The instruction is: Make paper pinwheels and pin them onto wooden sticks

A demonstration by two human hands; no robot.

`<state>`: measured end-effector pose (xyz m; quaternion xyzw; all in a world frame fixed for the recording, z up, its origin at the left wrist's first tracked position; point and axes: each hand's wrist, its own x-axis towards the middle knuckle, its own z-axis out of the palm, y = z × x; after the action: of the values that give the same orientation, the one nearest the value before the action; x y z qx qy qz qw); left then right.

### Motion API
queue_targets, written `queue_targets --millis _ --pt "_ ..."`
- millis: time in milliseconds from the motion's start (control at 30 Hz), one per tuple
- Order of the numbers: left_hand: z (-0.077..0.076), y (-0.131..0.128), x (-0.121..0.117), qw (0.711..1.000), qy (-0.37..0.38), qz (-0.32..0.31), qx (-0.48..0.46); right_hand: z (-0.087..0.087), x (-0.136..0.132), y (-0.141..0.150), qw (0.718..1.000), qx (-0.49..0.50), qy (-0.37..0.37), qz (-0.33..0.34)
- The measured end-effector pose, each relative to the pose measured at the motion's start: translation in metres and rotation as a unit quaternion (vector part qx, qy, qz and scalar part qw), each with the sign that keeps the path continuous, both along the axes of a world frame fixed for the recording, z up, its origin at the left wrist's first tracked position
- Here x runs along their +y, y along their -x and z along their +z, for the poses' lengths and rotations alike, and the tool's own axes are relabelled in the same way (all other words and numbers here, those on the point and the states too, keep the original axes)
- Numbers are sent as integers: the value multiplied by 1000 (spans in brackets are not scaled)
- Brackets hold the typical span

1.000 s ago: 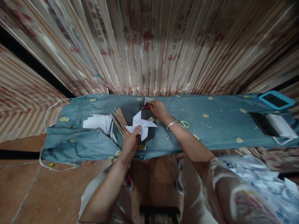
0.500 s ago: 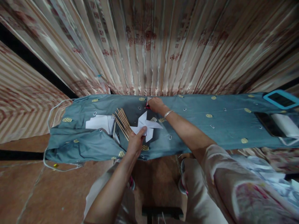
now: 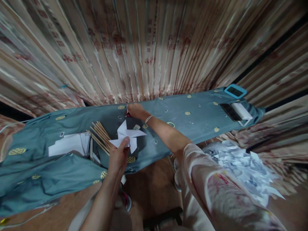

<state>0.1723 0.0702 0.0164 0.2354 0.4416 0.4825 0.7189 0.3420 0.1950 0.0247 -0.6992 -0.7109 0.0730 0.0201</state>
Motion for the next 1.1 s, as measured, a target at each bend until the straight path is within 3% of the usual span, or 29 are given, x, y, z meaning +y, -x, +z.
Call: queue_targets --millis 233,400,467,567,633,667,733,900,967,1100 --pt "2 -3 -3 1000 -8 5 13 -6 0 -3 972 184 -86 -117" --pt "0 -10 -9 1000 -9 -5 -5 3 -35 -13 918 343 -116 -163" --pt "-1 -15 -12 1000 3 -22 -18 3 -63 -19 867 448 -116 -185" --pt "-4 -22 -18 997 4 -58 -53 -2 -117 -31 813 534 -121 -200" --pt "-7 -26 -21 996 9 -71 -62 -7 -154 -37 677 684 -122 -244" --pt "-8 -28 -23 995 11 -76 -64 -10 -171 -39 628 725 -121 -257" --pt "-12 -31 -27 995 13 -80 -61 -13 -201 -39 576 760 -125 -275" --pt "-20 -38 -32 996 12 -85 -38 -11 -242 -30 529 790 -140 -276" --pt "-22 -41 -32 996 11 -85 -29 -8 -248 -25 535 788 -143 -268" --pt "-24 -46 -32 996 7 -87 -16 -6 -248 -21 577 763 -158 -244"
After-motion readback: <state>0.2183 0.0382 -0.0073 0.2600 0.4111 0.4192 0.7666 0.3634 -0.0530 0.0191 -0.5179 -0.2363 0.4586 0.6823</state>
